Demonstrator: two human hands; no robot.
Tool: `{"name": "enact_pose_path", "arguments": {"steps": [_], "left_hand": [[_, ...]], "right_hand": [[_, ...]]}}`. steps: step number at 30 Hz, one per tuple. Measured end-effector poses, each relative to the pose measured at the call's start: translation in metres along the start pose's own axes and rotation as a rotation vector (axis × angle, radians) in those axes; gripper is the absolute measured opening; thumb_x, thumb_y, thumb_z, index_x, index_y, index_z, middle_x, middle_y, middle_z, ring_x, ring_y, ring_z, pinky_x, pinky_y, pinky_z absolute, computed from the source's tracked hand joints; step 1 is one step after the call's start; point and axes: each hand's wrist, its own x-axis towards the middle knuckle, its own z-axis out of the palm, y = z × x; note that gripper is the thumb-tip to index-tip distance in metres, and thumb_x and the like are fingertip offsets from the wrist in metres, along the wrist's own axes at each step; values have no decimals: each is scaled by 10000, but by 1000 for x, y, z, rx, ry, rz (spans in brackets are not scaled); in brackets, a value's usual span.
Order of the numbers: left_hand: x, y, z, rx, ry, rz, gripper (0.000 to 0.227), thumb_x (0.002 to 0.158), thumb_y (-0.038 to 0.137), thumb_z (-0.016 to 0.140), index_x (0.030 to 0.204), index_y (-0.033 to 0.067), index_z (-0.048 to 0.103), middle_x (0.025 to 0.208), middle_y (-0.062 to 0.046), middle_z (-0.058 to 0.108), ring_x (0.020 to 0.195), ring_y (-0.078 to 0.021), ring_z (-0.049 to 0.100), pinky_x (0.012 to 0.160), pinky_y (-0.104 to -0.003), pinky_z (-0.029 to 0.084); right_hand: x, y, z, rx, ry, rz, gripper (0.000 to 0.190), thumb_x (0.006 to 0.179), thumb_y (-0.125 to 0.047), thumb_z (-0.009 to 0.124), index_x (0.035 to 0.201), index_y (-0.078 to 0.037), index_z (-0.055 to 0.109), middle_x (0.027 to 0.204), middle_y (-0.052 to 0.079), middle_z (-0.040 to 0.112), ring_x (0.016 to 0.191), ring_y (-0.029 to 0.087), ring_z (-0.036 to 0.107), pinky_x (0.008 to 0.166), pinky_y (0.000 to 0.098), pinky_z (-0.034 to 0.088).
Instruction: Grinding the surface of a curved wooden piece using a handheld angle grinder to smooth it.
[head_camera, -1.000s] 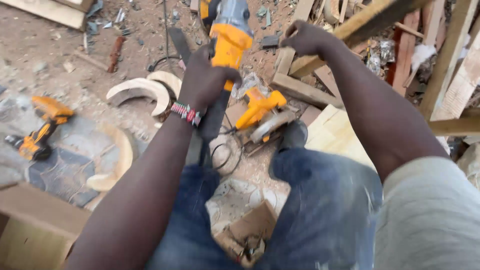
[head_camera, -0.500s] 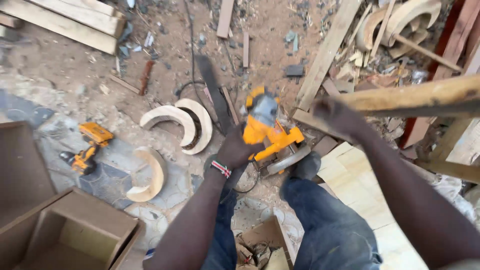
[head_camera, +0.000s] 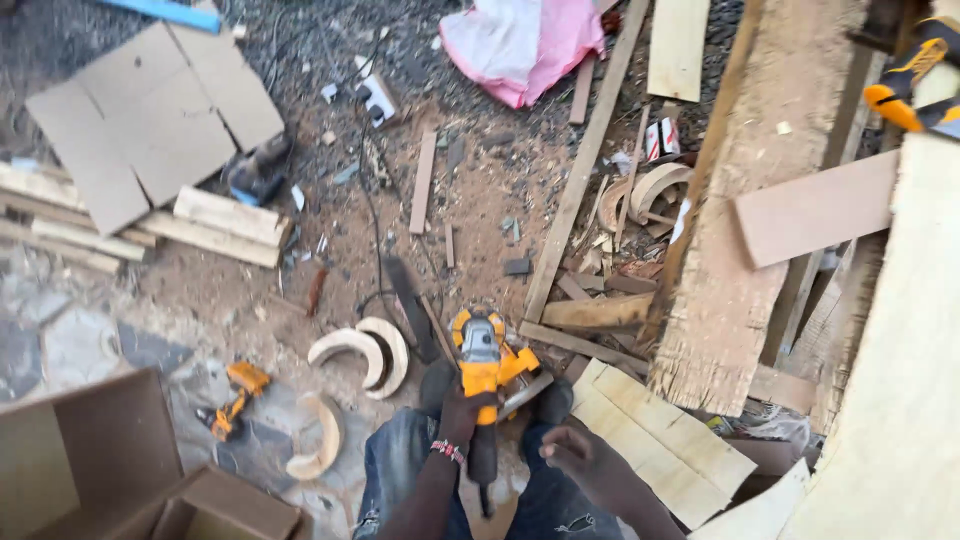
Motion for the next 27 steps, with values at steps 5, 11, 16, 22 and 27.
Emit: {"name": "enact_pose_path", "arguments": {"steps": [5,11,16,22,27], "left_hand": [[105,65,34,-52,-7,-72,668,812,-121,783,1469,-10,741,1219,-187,866,971,-305,795,879,-425,639],[317,78,34,237,-21,-107,631,770,-26,857,1397,3,785,1209,-181,894,1023,-314,832,911,-420,668],[423,26,0,353,114,-206,883,640,-31,924,1499,87,755,1335,-176,864,1203,-382,816,987,-491,674],[429,3,-4,253,135,-405,969,483,-146,922,1405,121,791,1132,-168,871,1003,-426,862,813,-552,709],[456,3,24,639,-171,-162,524,702,-33,889,1186,168,874,1157,-101,848,1004,-329,850,828,-429,673]], "right_hand": [[103,-52,30,-102,115,-253,277,1086,-415,752,1199,-172,819,922,-32,730,809,115,630,773,323,512],[347,-86,12,219,437,-100,392,1014,-366,753,1300,-118,856,1118,73,885,960,207,796,882,361,644],[545,-9,-59,149,562,35,393,1093,-412,691,1198,-50,802,1186,262,789,1218,464,793,1107,625,569],[673,12,-248,-805,477,75,170,1012,-267,837,1042,-115,767,965,20,753,962,234,770,954,435,580],[736,18,-318,105,897,6,377,1125,-404,816,1285,-195,547,1099,33,577,1091,273,637,961,540,484]]}}
